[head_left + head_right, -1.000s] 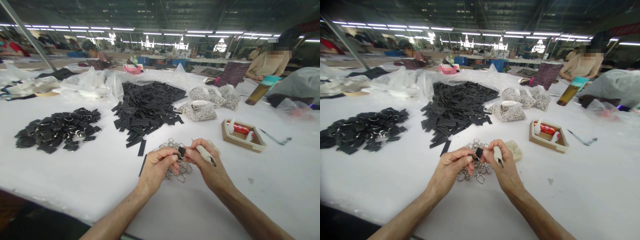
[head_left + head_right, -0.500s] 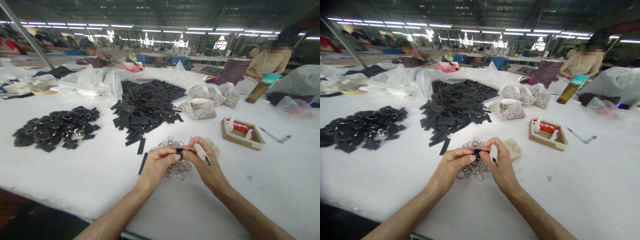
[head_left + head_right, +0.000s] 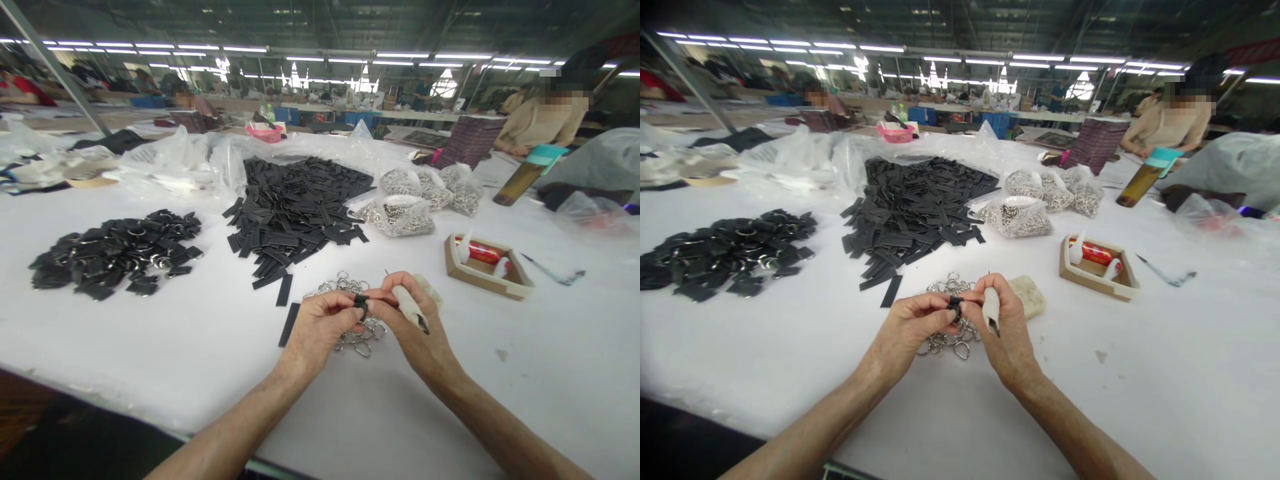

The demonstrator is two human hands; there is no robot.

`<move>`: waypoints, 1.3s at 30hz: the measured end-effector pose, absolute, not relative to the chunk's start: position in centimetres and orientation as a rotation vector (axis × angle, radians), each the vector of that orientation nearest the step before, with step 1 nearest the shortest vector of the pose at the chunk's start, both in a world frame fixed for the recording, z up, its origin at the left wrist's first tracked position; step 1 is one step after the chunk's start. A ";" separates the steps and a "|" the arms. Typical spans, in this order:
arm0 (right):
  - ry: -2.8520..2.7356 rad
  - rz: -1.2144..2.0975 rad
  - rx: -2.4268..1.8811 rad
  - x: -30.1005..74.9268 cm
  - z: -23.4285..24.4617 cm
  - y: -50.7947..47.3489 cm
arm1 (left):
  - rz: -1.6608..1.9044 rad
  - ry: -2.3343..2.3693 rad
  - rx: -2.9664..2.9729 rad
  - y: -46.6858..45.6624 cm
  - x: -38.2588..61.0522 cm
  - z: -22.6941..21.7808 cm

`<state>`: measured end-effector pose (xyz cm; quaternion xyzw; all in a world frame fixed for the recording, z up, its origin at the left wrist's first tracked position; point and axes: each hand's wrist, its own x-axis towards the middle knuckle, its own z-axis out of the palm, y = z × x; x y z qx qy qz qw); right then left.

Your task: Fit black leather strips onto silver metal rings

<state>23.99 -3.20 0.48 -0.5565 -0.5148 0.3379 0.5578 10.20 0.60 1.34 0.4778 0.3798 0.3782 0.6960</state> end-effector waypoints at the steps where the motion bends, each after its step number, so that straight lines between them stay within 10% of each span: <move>1: -1.219 0.785 -1.309 23.9 0.5 -3.2 | 0.851 0.849 1.057 0.6 10.2 1.3; 39: -1.205 0.785 -1.430 24.6 2.6 -2.9 | 0.893 1.034 1.229 1.5 9.4 1.4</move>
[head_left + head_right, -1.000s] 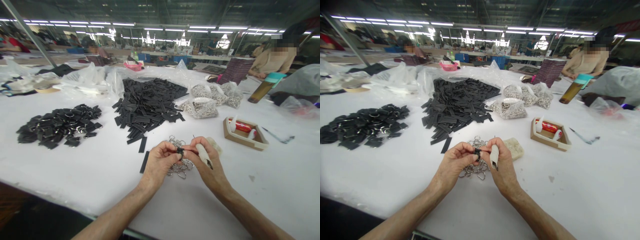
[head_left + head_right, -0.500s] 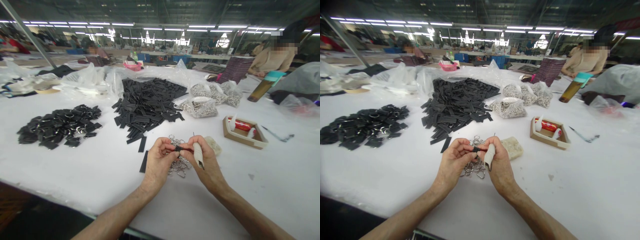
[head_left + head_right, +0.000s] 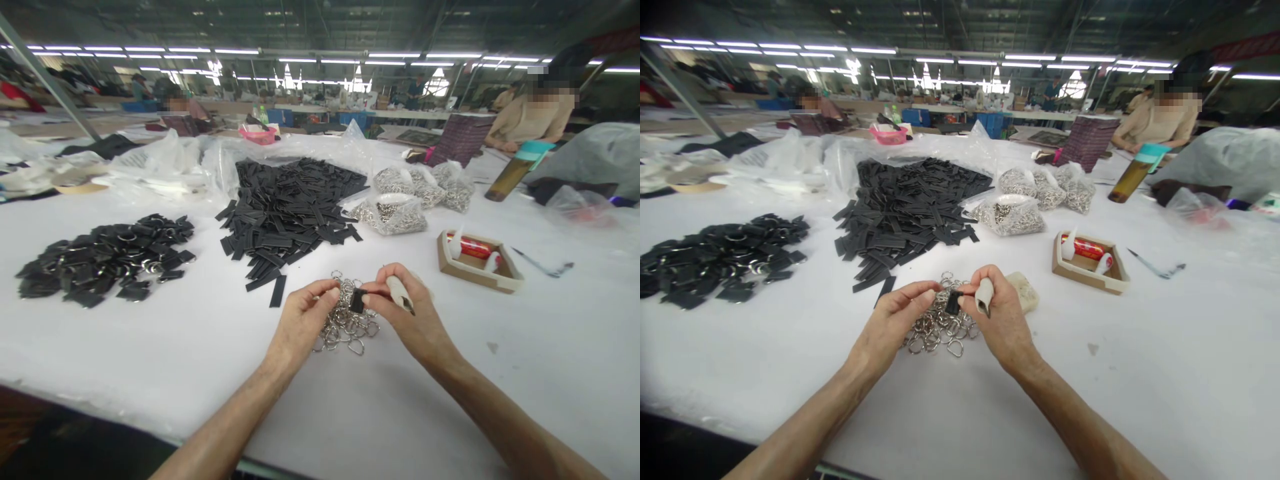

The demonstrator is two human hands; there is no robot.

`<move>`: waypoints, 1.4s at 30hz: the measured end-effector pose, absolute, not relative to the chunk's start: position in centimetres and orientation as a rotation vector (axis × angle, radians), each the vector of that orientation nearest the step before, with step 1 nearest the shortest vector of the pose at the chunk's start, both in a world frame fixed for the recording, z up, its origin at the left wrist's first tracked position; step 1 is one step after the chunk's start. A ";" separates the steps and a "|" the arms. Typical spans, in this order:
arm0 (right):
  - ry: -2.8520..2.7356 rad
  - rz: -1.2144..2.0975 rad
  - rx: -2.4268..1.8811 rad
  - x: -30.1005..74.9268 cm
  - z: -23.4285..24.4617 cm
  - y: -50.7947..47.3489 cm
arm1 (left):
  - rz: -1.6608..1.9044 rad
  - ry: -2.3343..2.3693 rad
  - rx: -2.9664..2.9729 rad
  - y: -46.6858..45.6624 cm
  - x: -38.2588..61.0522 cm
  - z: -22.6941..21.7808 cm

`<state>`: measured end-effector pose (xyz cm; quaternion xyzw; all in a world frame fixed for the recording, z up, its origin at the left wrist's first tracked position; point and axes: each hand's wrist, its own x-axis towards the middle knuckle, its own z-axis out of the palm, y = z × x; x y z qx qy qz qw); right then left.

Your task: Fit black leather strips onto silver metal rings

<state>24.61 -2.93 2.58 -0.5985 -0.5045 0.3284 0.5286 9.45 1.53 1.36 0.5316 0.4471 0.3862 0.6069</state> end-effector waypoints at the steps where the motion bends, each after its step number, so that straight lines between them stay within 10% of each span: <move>1: -1.237 0.755 -1.449 24.4 2.8 -3.1 | 0.862 1.018 1.237 1.4 9.5 1.5; 42: -1.240 0.828 -1.343 23.2 0.8 -3.0 | 0.822 0.976 1.081 0.8 10.3 1.1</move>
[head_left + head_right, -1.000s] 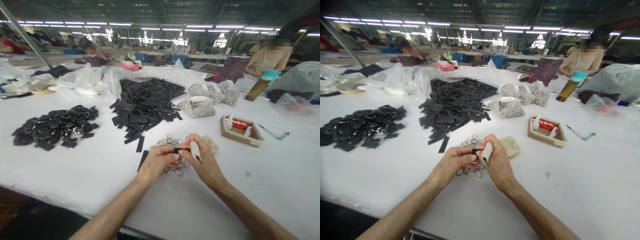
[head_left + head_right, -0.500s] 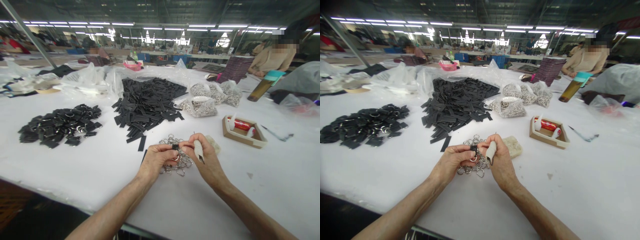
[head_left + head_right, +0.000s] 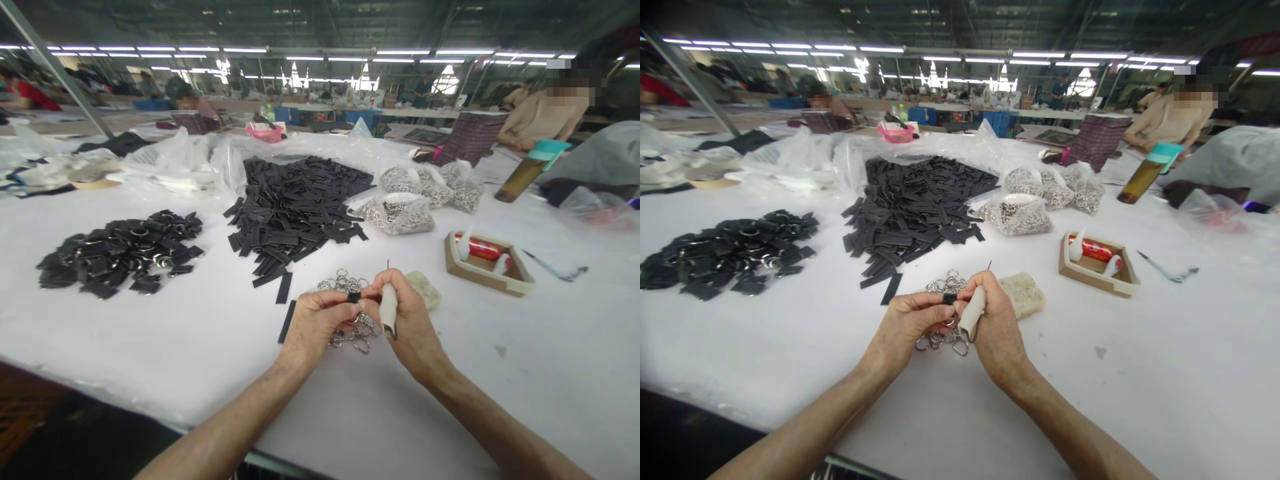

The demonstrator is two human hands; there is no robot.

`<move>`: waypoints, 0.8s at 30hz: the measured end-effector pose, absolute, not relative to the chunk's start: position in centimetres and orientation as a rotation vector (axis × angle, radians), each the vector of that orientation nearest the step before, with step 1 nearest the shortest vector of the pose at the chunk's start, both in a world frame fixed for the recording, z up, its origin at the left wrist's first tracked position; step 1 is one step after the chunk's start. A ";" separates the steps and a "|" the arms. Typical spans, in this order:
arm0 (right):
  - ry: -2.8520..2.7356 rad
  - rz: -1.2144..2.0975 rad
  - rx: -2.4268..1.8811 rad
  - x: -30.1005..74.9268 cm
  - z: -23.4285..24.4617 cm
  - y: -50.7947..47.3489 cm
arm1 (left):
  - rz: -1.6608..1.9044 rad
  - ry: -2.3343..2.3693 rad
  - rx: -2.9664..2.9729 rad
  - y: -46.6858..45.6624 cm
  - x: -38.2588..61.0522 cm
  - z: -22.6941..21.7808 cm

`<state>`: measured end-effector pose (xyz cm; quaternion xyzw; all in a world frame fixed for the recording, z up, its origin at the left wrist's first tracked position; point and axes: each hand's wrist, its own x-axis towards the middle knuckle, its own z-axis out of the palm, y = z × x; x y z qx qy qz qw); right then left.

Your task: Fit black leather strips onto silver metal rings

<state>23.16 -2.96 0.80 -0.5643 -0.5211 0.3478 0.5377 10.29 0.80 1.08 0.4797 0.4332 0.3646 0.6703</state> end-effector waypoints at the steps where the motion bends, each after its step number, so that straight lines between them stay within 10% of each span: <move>1: -1.237 0.831 -1.340 23.1 0.9 -3.0 | 0.819 0.978 1.081 0.8 10.3 1.1; 24: -1.269 0.803 -1.377 23.2 1.1 -2.8 | 0.719 0.855 1.011 1.2 10.2 0.2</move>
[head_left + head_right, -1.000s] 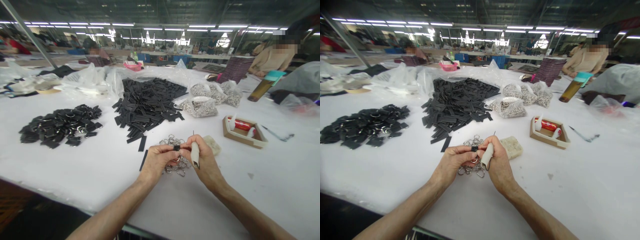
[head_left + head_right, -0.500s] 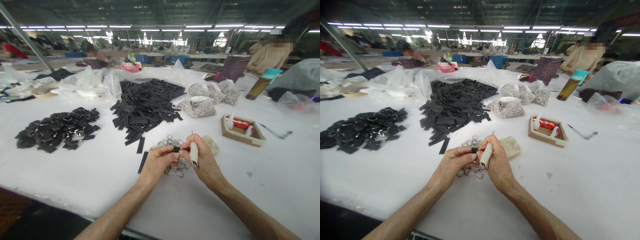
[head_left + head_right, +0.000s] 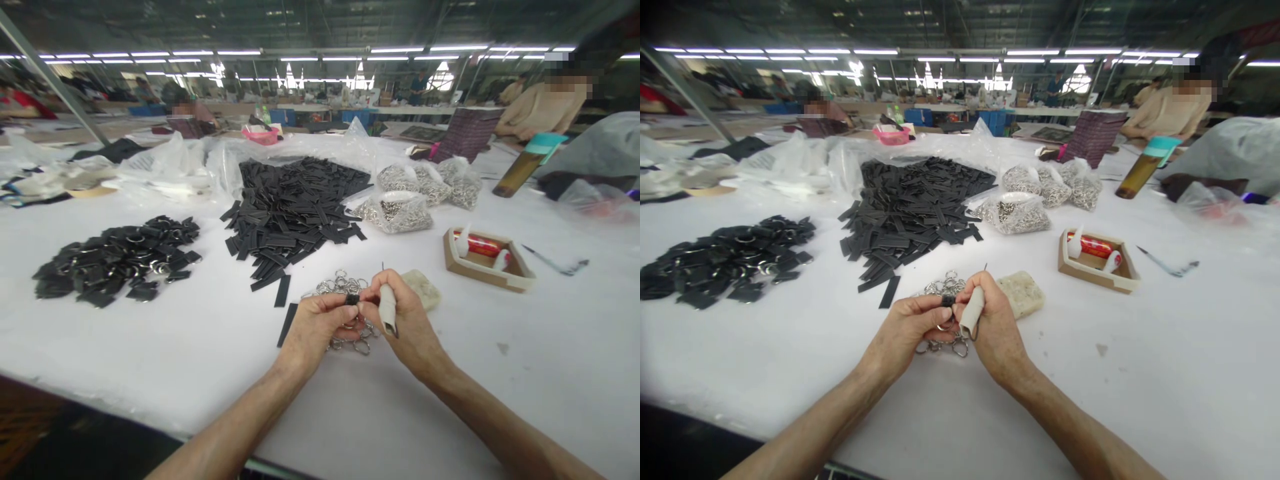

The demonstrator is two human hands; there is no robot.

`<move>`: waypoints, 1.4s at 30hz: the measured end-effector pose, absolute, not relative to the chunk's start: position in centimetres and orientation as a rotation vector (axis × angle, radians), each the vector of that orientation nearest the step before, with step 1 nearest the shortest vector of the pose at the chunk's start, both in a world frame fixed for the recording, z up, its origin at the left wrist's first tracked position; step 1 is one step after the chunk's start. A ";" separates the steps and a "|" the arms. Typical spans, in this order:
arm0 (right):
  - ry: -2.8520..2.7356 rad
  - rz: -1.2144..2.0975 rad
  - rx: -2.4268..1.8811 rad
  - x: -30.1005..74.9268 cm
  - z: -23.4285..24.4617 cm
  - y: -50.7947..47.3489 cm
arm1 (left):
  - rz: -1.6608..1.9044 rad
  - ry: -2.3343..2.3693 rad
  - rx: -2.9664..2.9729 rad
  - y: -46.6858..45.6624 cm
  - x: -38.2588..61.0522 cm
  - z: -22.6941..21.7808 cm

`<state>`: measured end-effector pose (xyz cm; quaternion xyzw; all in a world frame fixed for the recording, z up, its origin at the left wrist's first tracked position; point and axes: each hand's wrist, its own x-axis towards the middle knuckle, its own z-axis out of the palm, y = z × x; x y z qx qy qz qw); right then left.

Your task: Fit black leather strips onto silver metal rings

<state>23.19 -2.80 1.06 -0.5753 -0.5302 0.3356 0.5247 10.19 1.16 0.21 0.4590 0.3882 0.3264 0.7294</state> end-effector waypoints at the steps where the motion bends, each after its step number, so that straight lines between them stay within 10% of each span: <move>1: -1.265 0.796 -1.376 23.1 1.1 -2.8 | 0.720 0.866 1.006 1.2 10.2 0.2; 42: -1.301 0.814 -1.430 30.4 4.4 -3.8 | 0.758 0.981 0.839 1.7 9.7 0.3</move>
